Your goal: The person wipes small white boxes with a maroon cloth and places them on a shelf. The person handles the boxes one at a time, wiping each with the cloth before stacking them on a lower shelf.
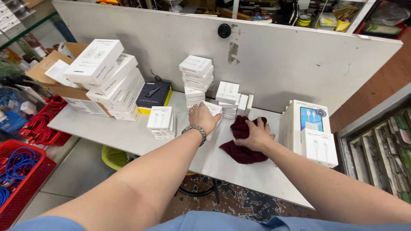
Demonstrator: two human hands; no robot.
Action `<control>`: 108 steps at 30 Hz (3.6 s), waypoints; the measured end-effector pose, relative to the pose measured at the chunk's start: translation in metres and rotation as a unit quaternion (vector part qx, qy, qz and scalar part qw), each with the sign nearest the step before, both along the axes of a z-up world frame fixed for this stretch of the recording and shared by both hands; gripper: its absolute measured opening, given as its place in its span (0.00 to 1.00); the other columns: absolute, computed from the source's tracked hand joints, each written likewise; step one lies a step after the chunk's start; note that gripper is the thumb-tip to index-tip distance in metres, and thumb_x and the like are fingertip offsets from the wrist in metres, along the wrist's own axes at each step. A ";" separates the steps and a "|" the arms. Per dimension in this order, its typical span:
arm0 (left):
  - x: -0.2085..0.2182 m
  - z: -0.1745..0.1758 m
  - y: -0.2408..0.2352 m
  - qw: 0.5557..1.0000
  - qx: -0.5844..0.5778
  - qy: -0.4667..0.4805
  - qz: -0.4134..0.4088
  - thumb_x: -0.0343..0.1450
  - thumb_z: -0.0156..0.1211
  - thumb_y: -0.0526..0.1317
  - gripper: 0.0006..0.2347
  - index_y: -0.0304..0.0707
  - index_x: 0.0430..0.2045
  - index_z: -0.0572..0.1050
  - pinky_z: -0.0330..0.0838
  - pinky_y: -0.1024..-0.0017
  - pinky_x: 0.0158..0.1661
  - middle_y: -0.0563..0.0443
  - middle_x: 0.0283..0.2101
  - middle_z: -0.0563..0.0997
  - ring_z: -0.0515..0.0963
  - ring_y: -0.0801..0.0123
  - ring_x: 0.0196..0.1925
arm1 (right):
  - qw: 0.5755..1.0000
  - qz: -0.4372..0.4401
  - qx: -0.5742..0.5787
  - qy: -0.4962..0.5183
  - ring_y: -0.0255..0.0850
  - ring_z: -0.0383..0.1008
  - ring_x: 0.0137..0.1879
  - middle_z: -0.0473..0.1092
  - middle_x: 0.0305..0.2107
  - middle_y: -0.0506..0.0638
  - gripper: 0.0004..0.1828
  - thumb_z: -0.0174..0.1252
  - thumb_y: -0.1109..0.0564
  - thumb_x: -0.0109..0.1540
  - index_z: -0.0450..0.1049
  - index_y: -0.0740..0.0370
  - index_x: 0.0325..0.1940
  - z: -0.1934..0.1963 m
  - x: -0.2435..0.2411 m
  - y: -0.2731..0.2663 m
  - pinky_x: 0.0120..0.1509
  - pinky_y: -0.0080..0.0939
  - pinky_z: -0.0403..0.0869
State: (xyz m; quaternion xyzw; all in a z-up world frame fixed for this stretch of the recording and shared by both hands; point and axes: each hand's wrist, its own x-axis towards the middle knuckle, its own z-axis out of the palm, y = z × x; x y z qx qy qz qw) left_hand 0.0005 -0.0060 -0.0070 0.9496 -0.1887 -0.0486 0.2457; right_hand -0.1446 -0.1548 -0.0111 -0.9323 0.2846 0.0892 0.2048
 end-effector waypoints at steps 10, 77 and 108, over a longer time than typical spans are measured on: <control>-0.035 0.036 0.014 0.997 -0.055 -0.052 -0.029 0.51 0.79 0.38 0.48 0.36 0.65 0.54 0.64 0.58 0.60 0.31 0.58 0.67 0.68 0.42 0.60 | 0.770 -0.295 0.508 -0.247 0.53 0.72 0.61 0.69 0.55 0.61 0.29 0.62 0.50 0.59 0.63 0.58 0.61 0.015 -0.007 -0.026 0.63 0.57 0.74; -0.035 0.059 -0.005 0.831 -0.487 0.224 0.149 0.69 0.64 0.36 0.18 0.35 0.49 0.63 0.78 0.63 0.40 0.37 0.52 0.79 0.84 0.58 0.47 | 0.801 -0.193 0.410 -0.391 0.45 0.76 0.51 0.73 0.48 0.54 0.23 0.55 0.54 0.64 0.65 0.57 0.64 0.101 -0.015 0.017 0.51 0.45 0.77; 0.102 -0.023 0.185 0.974 -0.184 0.000 0.131 0.64 0.58 0.31 0.17 0.35 0.49 0.79 0.73 0.63 0.54 0.38 0.46 0.83 0.82 0.52 0.52 | 0.865 -0.064 0.475 -0.149 0.40 0.78 0.44 0.75 0.43 0.58 0.25 0.61 0.63 0.61 0.67 0.71 0.61 0.007 0.177 0.180 0.45 0.37 0.80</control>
